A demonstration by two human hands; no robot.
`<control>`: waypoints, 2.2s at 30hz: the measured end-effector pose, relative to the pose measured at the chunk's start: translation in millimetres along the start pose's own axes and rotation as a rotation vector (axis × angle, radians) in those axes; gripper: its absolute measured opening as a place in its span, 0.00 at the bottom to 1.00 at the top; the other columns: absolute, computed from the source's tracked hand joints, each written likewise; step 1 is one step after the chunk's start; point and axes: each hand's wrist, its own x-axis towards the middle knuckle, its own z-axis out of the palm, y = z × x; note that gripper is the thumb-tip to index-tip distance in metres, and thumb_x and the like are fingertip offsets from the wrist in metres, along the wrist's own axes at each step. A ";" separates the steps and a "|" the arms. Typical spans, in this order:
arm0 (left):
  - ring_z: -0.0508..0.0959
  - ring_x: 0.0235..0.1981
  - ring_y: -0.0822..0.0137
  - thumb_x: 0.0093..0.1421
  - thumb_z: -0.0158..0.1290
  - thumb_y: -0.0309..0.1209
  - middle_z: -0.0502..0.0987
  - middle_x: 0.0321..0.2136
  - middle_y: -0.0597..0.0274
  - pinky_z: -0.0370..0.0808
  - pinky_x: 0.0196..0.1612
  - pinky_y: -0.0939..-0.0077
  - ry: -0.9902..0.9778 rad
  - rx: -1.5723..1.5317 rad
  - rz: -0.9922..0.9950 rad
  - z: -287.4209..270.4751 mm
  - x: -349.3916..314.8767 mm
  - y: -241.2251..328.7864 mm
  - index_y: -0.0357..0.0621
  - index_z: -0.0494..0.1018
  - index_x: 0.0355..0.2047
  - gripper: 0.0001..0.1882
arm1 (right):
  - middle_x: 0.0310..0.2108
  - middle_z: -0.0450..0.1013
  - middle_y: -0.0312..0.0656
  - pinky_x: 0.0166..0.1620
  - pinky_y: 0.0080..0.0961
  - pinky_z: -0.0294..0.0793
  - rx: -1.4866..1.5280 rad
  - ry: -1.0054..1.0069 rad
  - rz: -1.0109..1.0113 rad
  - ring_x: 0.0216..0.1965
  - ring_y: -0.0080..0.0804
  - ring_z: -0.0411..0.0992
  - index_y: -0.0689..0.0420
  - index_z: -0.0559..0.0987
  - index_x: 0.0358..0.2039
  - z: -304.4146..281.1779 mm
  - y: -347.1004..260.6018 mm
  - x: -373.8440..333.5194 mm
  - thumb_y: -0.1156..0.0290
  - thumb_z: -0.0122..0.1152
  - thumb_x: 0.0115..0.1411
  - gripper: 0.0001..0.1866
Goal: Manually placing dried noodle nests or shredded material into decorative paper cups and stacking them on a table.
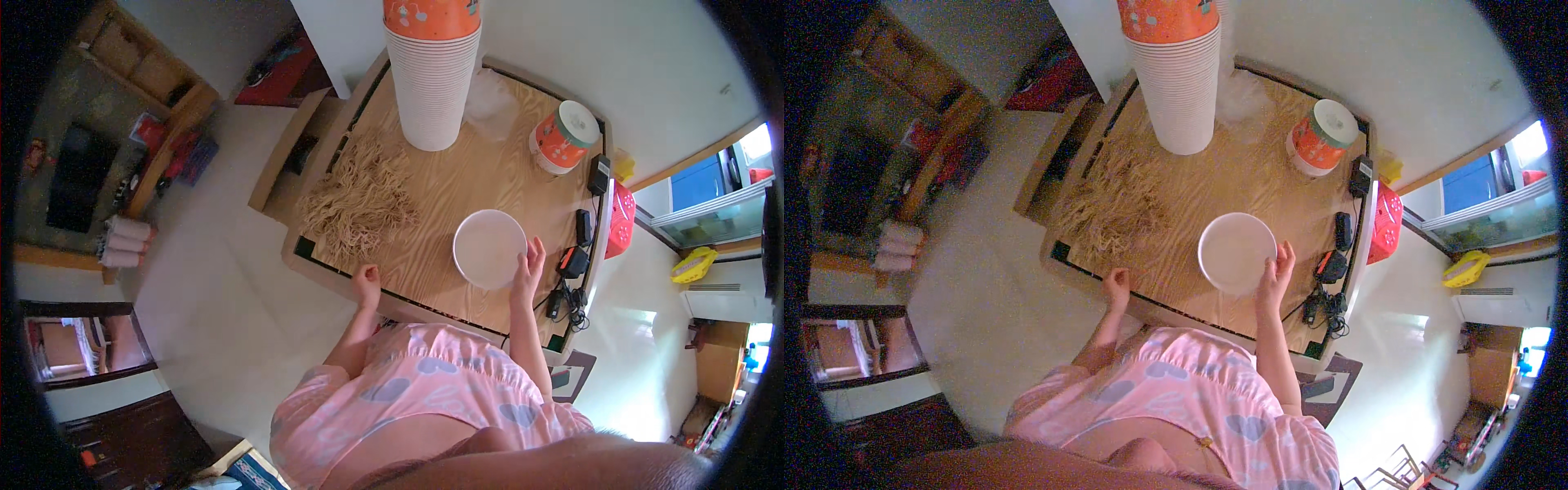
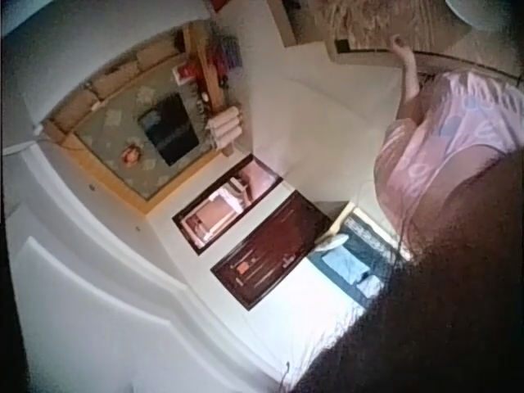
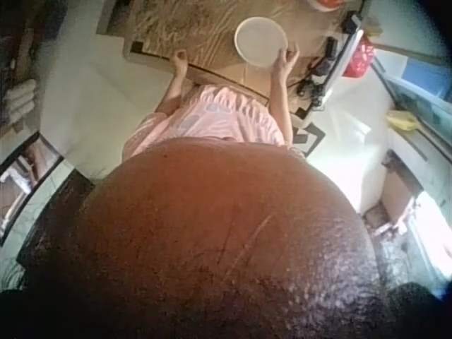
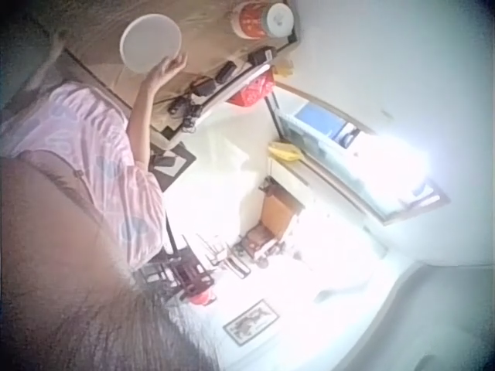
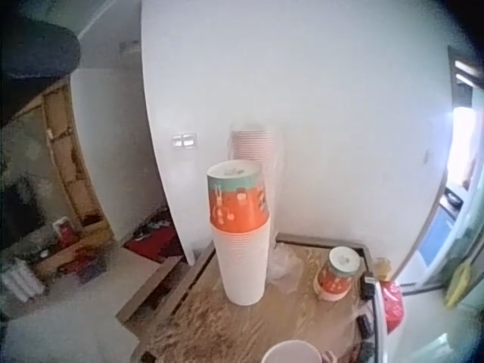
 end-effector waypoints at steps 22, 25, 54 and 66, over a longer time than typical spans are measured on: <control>0.74 0.25 0.59 0.44 0.58 0.36 0.74 0.19 0.60 0.71 0.28 0.64 -0.071 0.805 0.069 -49.4 4.4 -0.6 0.41 0.71 0.18 0.11 | 0.42 0.68 0.41 0.51 0.23 0.63 -0.077 0.072 -0.227 0.45 0.28 0.66 0.62 0.69 0.43 3.2 -62.3 -22.5 0.82 0.46 0.55 0.13; 0.71 0.19 0.70 0.47 0.55 0.29 0.75 0.22 0.63 0.70 0.24 0.73 -0.273 -0.207 -0.354 -72.2 50.4 38.4 0.42 0.69 0.20 0.06 | 0.41 0.69 0.40 0.49 0.22 0.64 -0.062 0.043 -0.243 0.43 0.27 0.66 0.62 0.69 0.42 3.2 -67.6 -24.4 0.81 0.47 0.56 0.12; 0.60 0.16 0.82 0.56 0.49 0.31 0.63 0.16 0.75 0.55 0.19 0.89 -0.300 -0.862 0.647 -182.0 131.8 434.2 0.44 0.69 0.30 0.05 | 0.31 0.70 0.38 0.37 0.16 0.67 0.014 -0.247 -0.300 0.31 0.21 0.67 0.63 0.70 0.32 30.1 -114.5 -66.5 0.82 0.44 0.58 0.05; 0.62 0.17 0.85 0.60 0.46 0.29 0.65 0.17 0.74 0.57 0.18 0.90 -0.892 -0.746 -0.273 -19.6 -30.8 285.4 0.45 0.67 0.33 0.03 | 0.38 0.70 0.40 0.41 0.19 0.70 -0.153 -0.649 -0.145 0.38 0.23 0.70 0.60 0.65 0.49 41.4 -99.3 -77.9 0.80 0.57 0.53 0.22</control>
